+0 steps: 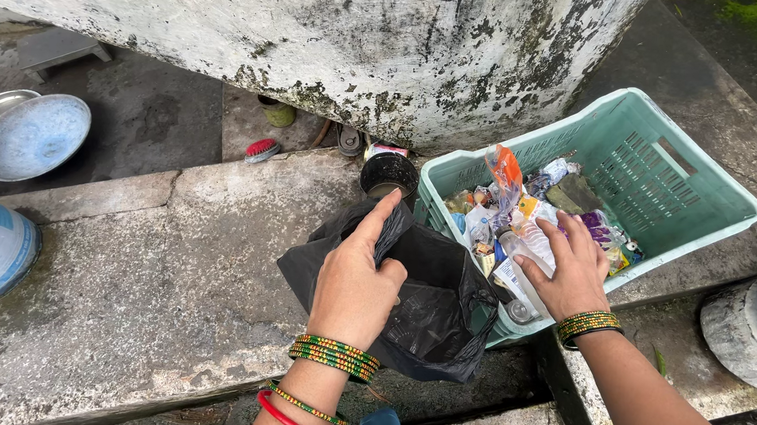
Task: The person sorts through items in a black plastic bag and a plastic crate, moving various plastic wrappers, containers, and small objects between the two containers and holding several items up to examine them.
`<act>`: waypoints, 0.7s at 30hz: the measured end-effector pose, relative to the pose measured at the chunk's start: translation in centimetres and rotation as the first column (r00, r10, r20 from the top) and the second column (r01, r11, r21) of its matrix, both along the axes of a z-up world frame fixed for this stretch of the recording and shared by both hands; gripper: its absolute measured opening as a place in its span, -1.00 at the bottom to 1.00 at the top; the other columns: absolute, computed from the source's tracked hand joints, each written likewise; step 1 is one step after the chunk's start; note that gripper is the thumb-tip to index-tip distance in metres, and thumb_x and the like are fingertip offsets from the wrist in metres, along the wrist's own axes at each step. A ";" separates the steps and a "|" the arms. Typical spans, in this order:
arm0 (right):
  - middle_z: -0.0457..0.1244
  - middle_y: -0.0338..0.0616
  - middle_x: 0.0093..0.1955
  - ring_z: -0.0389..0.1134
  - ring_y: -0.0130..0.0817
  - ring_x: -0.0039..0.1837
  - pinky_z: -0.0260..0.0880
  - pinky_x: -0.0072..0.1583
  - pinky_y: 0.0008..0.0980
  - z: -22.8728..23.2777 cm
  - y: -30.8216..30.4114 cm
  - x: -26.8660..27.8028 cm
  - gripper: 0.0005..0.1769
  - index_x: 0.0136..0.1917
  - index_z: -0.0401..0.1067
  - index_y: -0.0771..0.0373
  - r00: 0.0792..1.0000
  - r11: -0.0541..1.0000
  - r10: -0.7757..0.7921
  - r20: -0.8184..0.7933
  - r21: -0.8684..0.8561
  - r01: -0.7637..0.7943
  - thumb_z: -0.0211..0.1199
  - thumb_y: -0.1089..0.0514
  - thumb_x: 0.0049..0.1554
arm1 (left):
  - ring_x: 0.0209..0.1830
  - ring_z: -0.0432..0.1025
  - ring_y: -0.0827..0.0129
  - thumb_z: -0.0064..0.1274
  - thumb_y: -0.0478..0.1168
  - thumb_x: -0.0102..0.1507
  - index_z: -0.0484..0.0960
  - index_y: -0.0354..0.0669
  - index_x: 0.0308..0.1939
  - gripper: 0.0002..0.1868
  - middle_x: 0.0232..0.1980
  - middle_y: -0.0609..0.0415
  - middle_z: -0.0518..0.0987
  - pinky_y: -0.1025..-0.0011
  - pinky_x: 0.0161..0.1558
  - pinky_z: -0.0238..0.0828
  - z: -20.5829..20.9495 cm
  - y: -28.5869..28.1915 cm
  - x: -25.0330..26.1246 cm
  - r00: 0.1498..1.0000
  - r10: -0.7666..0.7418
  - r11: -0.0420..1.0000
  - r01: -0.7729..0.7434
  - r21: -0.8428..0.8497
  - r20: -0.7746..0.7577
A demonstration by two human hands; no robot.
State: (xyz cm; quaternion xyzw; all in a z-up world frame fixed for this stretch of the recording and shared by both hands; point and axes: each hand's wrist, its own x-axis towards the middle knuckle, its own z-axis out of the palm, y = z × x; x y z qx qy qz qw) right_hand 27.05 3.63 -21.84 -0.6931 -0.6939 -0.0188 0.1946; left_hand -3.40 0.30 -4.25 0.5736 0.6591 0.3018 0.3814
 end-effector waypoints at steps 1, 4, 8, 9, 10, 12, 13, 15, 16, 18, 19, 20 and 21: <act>0.11 0.01 0.45 0.04 -0.01 0.53 0.04 0.44 0.09 1.2 -0.4 -0.6 -0.31 0.37 0.36 0.06 0.993 0.996 0.065 -0.096 0.067 -0.059 0.36 -0.20 0.04 | -0.42 0.61 0.18 0.01 -0.37 0.04 0.41 0.41 0.40 -0.16 -0.30 -0.12 0.68 0.23 -0.21 0.49 -0.1 0.0 0.0 1.000 0.000 1.000 0.000 0.001 0.001; 0.28 -0.07 0.19 0.29 -0.12 0.26 0.34 0.16 -0.17 4.9 -2.1 -3.3 -0.58 0.15 0.47 0.18 0.941 0.975 0.200 -0.274 0.148 -0.165 0.38 -0.03 0.09 | -0.41 0.61 0.16 0.01 -0.37 0.04 0.40 0.40 0.40 -0.16 -0.29 -0.11 0.67 0.22 -0.20 0.50 -0.3 -0.1 0.1 1.000 -0.001 1.000 0.001 0.015 0.001; 0.37 -0.20 -0.23 0.44 -0.26 -0.19 0.45 -0.13 -0.29 7.0 -3.7 -7.0 -0.77 -0.16 0.55 0.17 0.829 0.892 0.439 -0.346 0.058 -0.449 0.43 0.00 0.04 | -0.50 0.61 0.22 0.00 -0.37 0.07 0.40 0.37 0.41 -0.18 -0.41 -0.13 0.66 0.26 -0.25 0.52 0.0 -0.3 0.3 0.999 -0.005 1.000 0.006 -0.017 0.038; 0.39 -0.16 -0.19 0.46 -0.20 -0.15 0.47 -0.09 -0.26 6.6 -3.5 -7.9 -0.80 -0.10 0.56 0.17 0.786 0.840 0.488 -0.380 -0.043 -0.541 0.40 0.04 0.06 | -0.54 0.62 0.27 -0.02 -0.38 0.08 0.40 0.35 0.41 -0.20 -0.45 -0.12 0.67 0.30 -0.27 0.55 0.2 -0.4 0.4 0.995 -0.004 0.999 0.008 -0.039 0.101; 0.41 -0.12 -0.15 0.48 -0.14 -0.11 0.48 -0.06 -0.23 5.8 -3.2 -8.8 -0.81 -0.05 0.57 0.18 0.740 0.768 0.526 -0.418 -0.139 -0.625 0.36 0.09 0.08 | -0.54 0.62 0.27 -0.02 -0.38 0.08 0.40 0.35 0.41 -0.20 -0.45 -0.12 0.67 0.30 -0.27 0.55 0.3 -0.4 0.5 0.995 -0.005 0.999 0.009 -0.039 0.102; 0.42 -0.02 0.01 0.47 -0.04 0.09 0.47 0.13 -0.18 3.4 -2.8 -10.2 -0.77 0.02 0.55 0.18 0.900 0.733 0.345 -0.269 -0.522 -0.437 0.35 0.13 0.08 | -0.58 0.62 0.34 -0.04 -0.39 0.10 0.39 0.34 0.41 -0.20 -0.47 -0.08 0.66 0.33 -0.31 0.56 0.7 -0.5 0.7 0.993 -0.015 0.999 0.020 -0.045 0.117; 0.38 0.05 0.08 0.42 -0.02 0.19 0.44 0.20 -0.16 2.0 -2.6 -10.6 -0.72 0.07 0.52 0.20 0.943 0.652 0.300 -0.146 -0.689 -0.315 0.37 0.11 0.09 | -0.58 0.62 0.34 -0.04 -0.39 0.10 0.39 0.34 0.41 -0.20 -0.47 -0.08 0.66 0.33 -0.31 0.56 0.9 -0.6 0.8 0.993 -0.015 0.999 0.020 -0.044 0.117; 0.35 0.11 0.15 0.37 -0.01 0.28 0.40 0.28 -0.14 -1.3 -2.4 -11.0 -0.67 0.12 0.48 0.22 0.961 0.552 0.275 -0.014 -0.816 -0.170 0.39 0.09 0.10 | -0.57 0.62 0.33 -0.03 -0.38 0.10 0.36 0.38 0.44 -0.18 -0.48 -0.11 0.65 0.32 -0.30 0.55 1.2 -0.8 1.0 0.995 -0.024 0.998 0.030 -0.059 0.095; 0.36 0.12 0.15 0.39 0.01 0.26 0.43 0.26 -0.14 -2.9 -2.6 -10.9 -0.68 0.12 0.49 0.23 0.957 0.608 0.290 0.001 -0.772 -0.183 0.35 0.17 0.09 | -0.57 0.62 0.33 -0.03 -0.38 0.10 0.36 0.38 0.44 -0.18 -0.48 -0.11 0.65 0.32 -0.30 0.55 1.3 -0.9 1.1 0.995 -0.020 0.998 0.026 -0.059 0.094; 0.37 0.14 0.14 0.41 0.02 0.24 0.46 0.25 -0.15 -5.3 -2.6 -10.6 -0.68 0.13 0.49 0.25 0.952 0.659 0.307 0.014 -0.725 -0.201 0.32 0.25 0.07 | -0.57 0.61 0.32 -0.03 -0.38 0.11 0.36 0.39 0.46 -0.17 -0.51 -0.14 0.63 0.31 -0.30 0.55 1.3 -1.0 1.1 0.995 -0.035 0.997 0.041 -0.067 0.096; 0.36 0.13 0.16 0.41 -0.02 0.26 0.43 0.29 -0.19 -6.2 -2.5 -10.5 -0.66 0.12 0.53 0.22 0.984 0.601 0.175 -0.031 -0.788 -0.132 0.39 0.13 0.07 | -0.57 0.61 0.32 -0.03 -0.38 0.11 0.36 0.39 0.46 -0.17 -0.51 -0.14 0.63 0.31 -0.30 0.55 1.3 -1.1 1.1 0.995 -0.029 0.997 0.036 -0.068 0.095; 0.36 0.11 0.17 0.40 -0.05 0.28 0.39 0.33 -0.22 -7.0 -2.6 -10.4 -0.61 0.11 0.57 0.19 0.998 0.527 0.034 -0.061 -0.847 -0.069 0.47 0.01 0.06 | -0.57 0.62 0.33 -0.03 -0.38 0.11 0.36 0.38 0.45 -0.17 -0.50 -0.12 0.63 0.32 -0.29 0.55 1.2 -1.2 1.1 0.994 -0.034 0.998 0.039 -0.055 0.103; 0.36 0.11 0.17 0.40 -0.05 0.28 0.39 0.33 -0.22 -7.9 -2.6 -10.1 -0.61 0.11 0.57 0.19 0.997 0.525 0.037 -0.062 -0.848 -0.072 0.47 0.01 0.06 | -0.57 0.62 0.34 -0.03 -0.39 0.10 0.37 0.37 0.44 -0.17 -0.50 -0.10 0.64 0.33 -0.28 0.55 1.2 -1.2 1.1 0.993 -0.038 0.998 0.043 -0.041 0.112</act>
